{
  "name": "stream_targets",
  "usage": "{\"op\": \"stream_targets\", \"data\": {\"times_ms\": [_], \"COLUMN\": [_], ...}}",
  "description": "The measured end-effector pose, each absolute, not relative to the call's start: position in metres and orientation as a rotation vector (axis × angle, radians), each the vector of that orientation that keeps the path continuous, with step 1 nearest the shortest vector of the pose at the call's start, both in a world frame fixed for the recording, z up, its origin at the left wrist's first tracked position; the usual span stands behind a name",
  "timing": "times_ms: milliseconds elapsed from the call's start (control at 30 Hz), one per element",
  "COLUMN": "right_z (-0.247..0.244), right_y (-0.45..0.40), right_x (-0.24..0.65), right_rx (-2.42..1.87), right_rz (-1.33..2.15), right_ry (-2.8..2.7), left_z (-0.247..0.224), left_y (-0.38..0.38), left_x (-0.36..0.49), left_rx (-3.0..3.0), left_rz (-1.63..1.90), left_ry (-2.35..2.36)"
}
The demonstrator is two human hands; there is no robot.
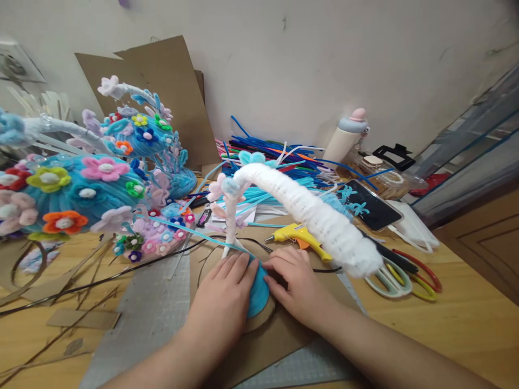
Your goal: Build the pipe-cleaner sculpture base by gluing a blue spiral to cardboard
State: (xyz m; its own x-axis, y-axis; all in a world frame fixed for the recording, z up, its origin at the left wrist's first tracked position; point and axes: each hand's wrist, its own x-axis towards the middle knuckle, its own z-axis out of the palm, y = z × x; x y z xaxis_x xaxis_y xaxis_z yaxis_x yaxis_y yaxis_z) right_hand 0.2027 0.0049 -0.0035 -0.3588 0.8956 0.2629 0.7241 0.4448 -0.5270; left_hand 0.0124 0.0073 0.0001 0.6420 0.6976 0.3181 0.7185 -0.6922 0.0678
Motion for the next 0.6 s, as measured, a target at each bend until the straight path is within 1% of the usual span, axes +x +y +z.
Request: {"op": "stream_targets", "data": {"times_ms": [600], "right_z": [-0.0026], "right_y": [0.0033], "right_x": [0.2029], "right_rx": [-1.37], "right_rz": [0.446], "right_ry": [-2.196], "left_z": [0.0046], "left_y": [0.0122], "left_x": [0.0133], "left_rx": [-2.845], "left_rz": [-0.618], "left_ry": [-1.262]}}
